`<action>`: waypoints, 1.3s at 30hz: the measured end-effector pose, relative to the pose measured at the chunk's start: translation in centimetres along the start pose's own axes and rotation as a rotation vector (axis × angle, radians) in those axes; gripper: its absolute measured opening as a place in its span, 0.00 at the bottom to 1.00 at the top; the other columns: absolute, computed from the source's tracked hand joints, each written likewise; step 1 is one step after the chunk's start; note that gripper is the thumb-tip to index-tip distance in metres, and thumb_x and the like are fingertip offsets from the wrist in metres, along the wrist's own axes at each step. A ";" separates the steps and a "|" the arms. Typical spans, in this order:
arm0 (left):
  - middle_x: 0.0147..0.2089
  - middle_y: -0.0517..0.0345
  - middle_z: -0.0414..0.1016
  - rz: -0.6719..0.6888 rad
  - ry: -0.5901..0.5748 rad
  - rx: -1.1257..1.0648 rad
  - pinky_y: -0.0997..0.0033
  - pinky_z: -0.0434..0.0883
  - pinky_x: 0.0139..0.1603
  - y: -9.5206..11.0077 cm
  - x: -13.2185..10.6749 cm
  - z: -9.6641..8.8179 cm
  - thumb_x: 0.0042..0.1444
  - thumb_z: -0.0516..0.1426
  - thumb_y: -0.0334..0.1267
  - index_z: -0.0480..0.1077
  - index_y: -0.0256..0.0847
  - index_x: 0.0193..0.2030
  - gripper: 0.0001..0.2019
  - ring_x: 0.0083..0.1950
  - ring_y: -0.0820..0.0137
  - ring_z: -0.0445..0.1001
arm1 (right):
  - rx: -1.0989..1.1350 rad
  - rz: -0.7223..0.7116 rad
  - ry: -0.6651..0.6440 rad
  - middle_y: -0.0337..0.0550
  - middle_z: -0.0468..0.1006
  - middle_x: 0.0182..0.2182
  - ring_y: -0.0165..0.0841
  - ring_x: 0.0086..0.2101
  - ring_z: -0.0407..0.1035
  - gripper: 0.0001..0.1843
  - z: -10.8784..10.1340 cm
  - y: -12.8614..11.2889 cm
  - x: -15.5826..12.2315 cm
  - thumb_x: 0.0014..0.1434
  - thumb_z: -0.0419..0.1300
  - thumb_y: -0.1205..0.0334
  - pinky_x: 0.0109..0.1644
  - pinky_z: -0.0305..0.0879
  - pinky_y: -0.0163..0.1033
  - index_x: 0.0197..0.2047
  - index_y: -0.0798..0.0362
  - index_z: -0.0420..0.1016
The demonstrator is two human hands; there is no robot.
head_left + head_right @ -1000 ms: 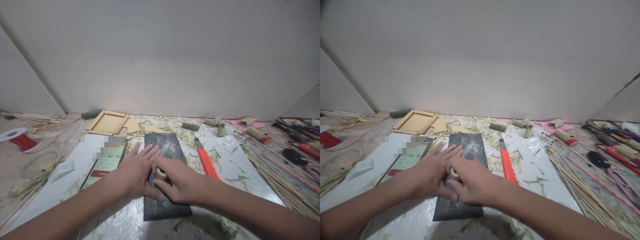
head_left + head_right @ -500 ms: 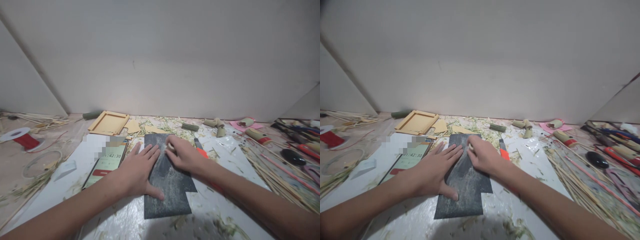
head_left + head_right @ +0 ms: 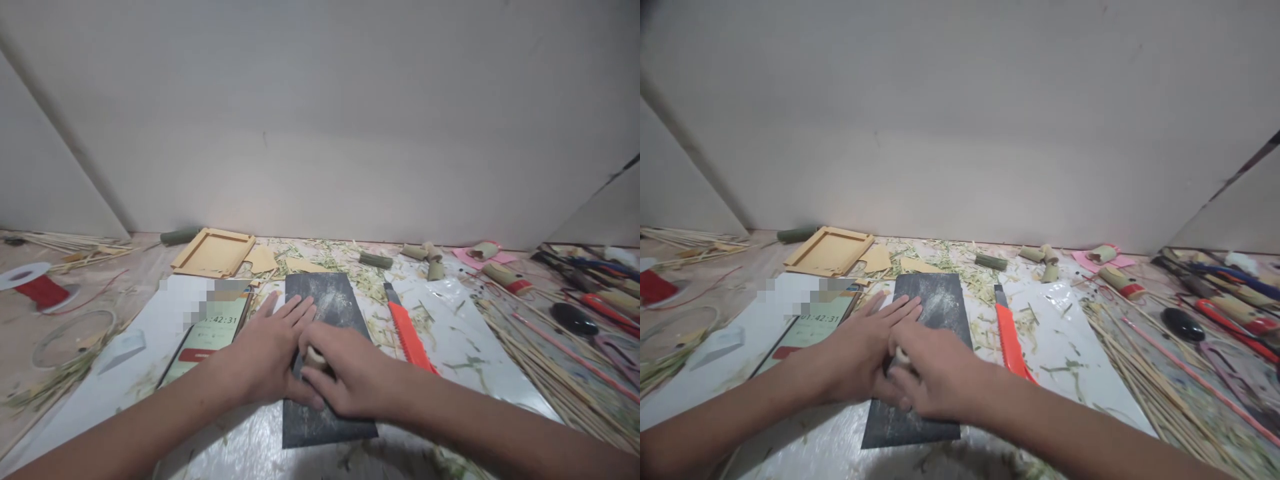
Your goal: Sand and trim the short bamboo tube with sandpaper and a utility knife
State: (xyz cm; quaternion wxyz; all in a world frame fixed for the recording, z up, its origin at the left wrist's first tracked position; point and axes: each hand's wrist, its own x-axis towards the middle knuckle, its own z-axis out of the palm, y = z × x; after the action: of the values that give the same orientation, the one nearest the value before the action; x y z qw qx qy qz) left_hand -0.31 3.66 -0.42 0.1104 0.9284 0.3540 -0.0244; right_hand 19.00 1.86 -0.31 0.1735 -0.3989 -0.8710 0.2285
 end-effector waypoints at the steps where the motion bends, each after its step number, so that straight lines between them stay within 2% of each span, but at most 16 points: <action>1: 0.73 0.43 0.43 -0.006 0.005 -0.007 0.42 0.35 0.70 0.0 0.0 0.0 0.44 0.53 0.72 0.45 0.37 0.71 0.55 0.73 0.49 0.43 | -0.024 0.031 0.050 0.41 0.72 0.34 0.32 0.30 0.63 0.07 -0.2 0.2 0.1 0.57 0.54 0.64 0.32 0.56 0.36 0.40 0.50 0.62; 4: 0.73 0.42 0.42 -0.023 0.011 -0.023 0.43 0.34 0.70 0.2 0.0 -0.2 0.39 0.52 0.76 0.43 0.36 0.72 0.61 0.73 0.49 0.43 | -0.097 0.150 0.213 0.44 0.70 0.33 0.35 0.32 0.63 0.05 -0.6 0.8 0.4 0.58 0.51 0.65 0.35 0.56 0.39 0.40 0.52 0.61; 6: 0.73 0.43 0.42 -0.020 -0.006 -0.018 0.43 0.34 0.70 0.3 0.0 -0.3 0.41 0.52 0.74 0.44 0.35 0.71 0.58 0.73 0.50 0.42 | -0.079 0.107 0.174 0.43 0.71 0.34 0.34 0.31 0.63 0.05 -0.4 0.6 0.3 0.58 0.52 0.65 0.34 0.56 0.38 0.39 0.51 0.62; 8: 0.73 0.44 0.41 -0.018 -0.017 -0.013 0.43 0.35 0.70 0.3 -0.1 -0.5 0.46 0.52 0.70 0.46 0.35 0.71 0.53 0.73 0.51 0.42 | -0.006 -0.015 0.028 0.40 0.72 0.36 0.32 0.31 0.64 0.07 0.0 0.0 0.1 0.55 0.55 0.65 0.32 0.56 0.36 0.39 0.50 0.62; 10: 0.73 0.45 0.42 -0.014 -0.018 -0.021 0.44 0.35 0.70 0.3 -0.1 -0.5 0.48 0.51 0.70 0.47 0.37 0.71 0.51 0.73 0.52 0.43 | 0.005 -0.021 -0.002 0.40 0.73 0.35 0.32 0.31 0.64 0.08 0.1 0.0 0.1 0.56 0.55 0.65 0.32 0.56 0.36 0.40 0.50 0.62; 13: 0.72 0.44 0.43 -0.019 -0.010 -0.033 0.43 0.35 0.70 0.3 -0.1 -0.5 0.41 0.52 0.75 0.44 0.36 0.72 0.58 0.73 0.50 0.42 | -0.068 0.117 0.160 0.43 0.71 0.33 0.34 0.31 0.63 0.06 -0.3 0.7 0.4 0.58 0.52 0.65 0.34 0.56 0.38 0.41 0.51 0.62; 15: 0.73 0.43 0.42 -0.026 -0.004 -0.021 0.42 0.34 0.70 0.3 -0.1 -0.5 0.41 0.53 0.74 0.43 0.36 0.72 0.58 0.73 0.49 0.42 | -0.080 0.135 0.191 0.44 0.71 0.34 0.35 0.32 0.63 0.05 -0.3 0.7 0.5 0.59 0.52 0.65 0.35 0.55 0.39 0.40 0.52 0.62; 18: 0.73 0.43 0.43 -0.011 -0.013 0.008 0.42 0.35 0.70 0.3 0.0 -0.3 0.50 0.54 0.65 0.46 0.36 0.71 0.49 0.73 0.50 0.43 | -0.001 -0.007 0.027 0.42 0.73 0.37 0.33 0.32 0.64 0.07 0.2 -0.1 0.2 0.57 0.55 0.64 0.33 0.56 0.36 0.40 0.50 0.62; 20: 0.72 0.43 0.44 -0.006 -0.012 0.006 0.42 0.36 0.70 0.3 0.0 -0.3 0.49 0.54 0.66 0.48 0.36 0.71 0.49 0.72 0.49 0.44 | 0.019 -0.020 -0.013 0.42 0.73 0.36 0.33 0.32 0.64 0.07 0.2 -0.3 0.2 0.56 0.55 0.64 0.32 0.55 0.36 0.39 0.50 0.62; 25: 0.73 0.42 0.42 -0.037 -0.017 0.001 0.42 0.35 0.70 0.4 0.1 -0.4 0.40 0.52 0.75 0.43 0.33 0.71 0.60 0.73 0.48 0.41 | -0.055 0.169 0.183 0.44 0.70 0.31 0.34 0.29 0.61 0.03 -0.3 0.3 0.4 0.62 0.48 0.63 0.31 0.53 0.38 0.40 0.51 0.60; 29: 0.73 0.45 0.42 -0.017 -0.051 0.015 0.44 0.34 0.70 0.5 0.1 -0.6 0.49 0.53 0.66 0.46 0.35 0.71 0.50 0.73 0.52 0.41 | 0.025 -0.032 -0.008 0.41 0.73 0.36 0.33 0.32 0.65 0.06 0.3 -0.7 0.1 0.57 0.55 0.60 0.31 0.56 0.36 0.38 0.50 0.62; 30: 0.73 0.45 0.42 -0.018 -0.051 0.007 0.44 0.35 0.70 0.5 0.1 -0.7 0.50 0.53 0.65 0.46 0.36 0.71 0.49 0.73 0.52 0.41 | 0.027 -0.018 -0.017 0.41 0.74 0.36 0.33 0.32 0.65 0.06 0.3 -0.6 0.1 0.57 0.55 0.62 0.32 0.57 0.36 0.39 0.50 0.62; 33: 0.73 0.45 0.42 -0.039 -0.033 -0.021 0.43 0.35 0.70 0.6 0.0 -0.8 0.44 0.53 0.71 0.44 0.37 0.72 0.55 0.73 0.50 0.42 | -0.050 0.161 0.177 0.42 0.72 0.32 0.34 0.30 0.64 0.05 -0.3 0.4 0.4 0.58 0.52 0.64 0.33 0.56 0.38 0.40 0.51 0.62; 35: 0.73 0.44 0.42 -0.039 -0.030 -0.020 0.43 0.35 0.70 0.6 0.0 -0.8 0.42 0.53 0.73 0.44 0.36 0.72 0.57 0.73 0.50 0.42 | -0.061 0.186 0.224 0.45 0.71 0.34 0.35 0.32 0.64 0.06 -0.4 0.7 0.6 0.59 0.51 0.65 0.35 0.57 0.39 0.41 0.52 0.62; 36: 0.73 0.44 0.42 -0.033 -0.036 -0.015 0.43 0.35 0.70 0.7 0.0 -0.9 0.42 0.53 0.72 0.45 0.36 0.71 0.57 0.73 0.50 0.42 | -0.047 0.164 0.203 0.44 0.72 0.35 0.34 0.32 0.64 0.06 -0.3 0.5 0.6 0.58 0.52 0.65 0.35 0.58 0.38 0.41 0.52 0.62; 39: 0.72 0.44 0.44 -0.024 -0.055 -0.013 0.42 0.36 0.70 0.7 0.0 -0.9 0.47 0.53 0.69 0.48 0.36 0.71 0.52 0.73 0.51 0.43 | 0.051 0.000 -0.022 0.42 0.73 0.37 0.33 0.33 0.65 0.07 0.0 -0.1 0.6 0.55 0.56 0.64 0.34 0.58 0.37 0.38 0.51 0.63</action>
State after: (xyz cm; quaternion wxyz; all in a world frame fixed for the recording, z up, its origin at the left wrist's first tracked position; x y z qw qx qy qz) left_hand 0.09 3.38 0.57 0.1257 0.9224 0.3619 -0.0492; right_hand 18.57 2.21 -0.20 0.1739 -0.3920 -0.8666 0.2550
